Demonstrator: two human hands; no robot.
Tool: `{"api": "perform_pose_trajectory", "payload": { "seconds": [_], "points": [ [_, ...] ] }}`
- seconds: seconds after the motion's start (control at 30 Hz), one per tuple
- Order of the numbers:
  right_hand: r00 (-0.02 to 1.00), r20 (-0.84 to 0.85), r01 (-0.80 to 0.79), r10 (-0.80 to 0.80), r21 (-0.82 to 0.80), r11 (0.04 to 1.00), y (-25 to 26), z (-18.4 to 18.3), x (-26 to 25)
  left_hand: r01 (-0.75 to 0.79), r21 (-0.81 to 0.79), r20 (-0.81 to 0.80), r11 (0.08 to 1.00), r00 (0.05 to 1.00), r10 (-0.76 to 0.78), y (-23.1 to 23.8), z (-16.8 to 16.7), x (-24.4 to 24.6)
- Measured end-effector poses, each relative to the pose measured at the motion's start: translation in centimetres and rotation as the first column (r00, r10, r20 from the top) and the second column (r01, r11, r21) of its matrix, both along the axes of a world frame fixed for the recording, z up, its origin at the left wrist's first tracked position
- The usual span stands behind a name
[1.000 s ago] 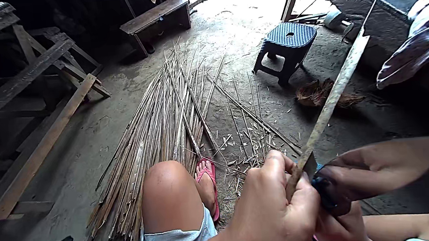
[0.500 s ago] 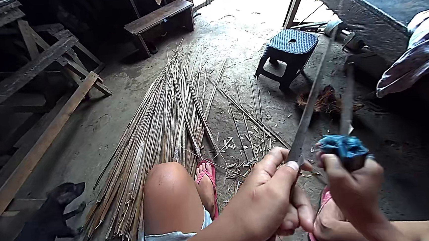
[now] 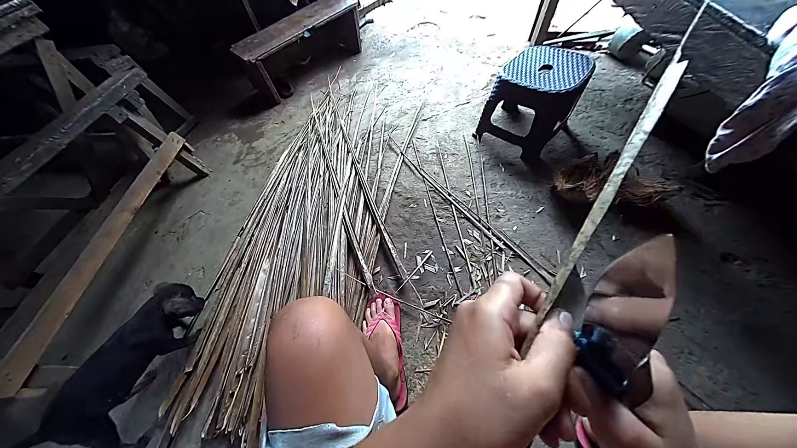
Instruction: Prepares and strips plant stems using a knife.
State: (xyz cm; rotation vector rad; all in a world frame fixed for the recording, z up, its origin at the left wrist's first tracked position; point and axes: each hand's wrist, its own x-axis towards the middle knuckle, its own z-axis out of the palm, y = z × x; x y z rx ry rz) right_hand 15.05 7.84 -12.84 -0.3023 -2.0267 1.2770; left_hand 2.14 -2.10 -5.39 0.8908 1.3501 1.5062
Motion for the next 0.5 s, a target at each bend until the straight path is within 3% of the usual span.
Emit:
{"api": "perform_pose_trajectory", "payload": {
  "seconds": [0.2,0.5],
  "points": [
    [0.998,0.002,0.057,-0.057,-0.001,0.998,0.1,-0.9,-0.4,0.008,0.005,0.130,1.000,0.991,-0.009,-0.2,0.8,0.3],
    [0.939,0.094,0.297,-0.330,0.263,0.918,2.1,-2.6,-1.6,0.059,-0.082,0.418,0.995,0.908,-0.019,0.0,1.3,-0.7]
  ]
}}
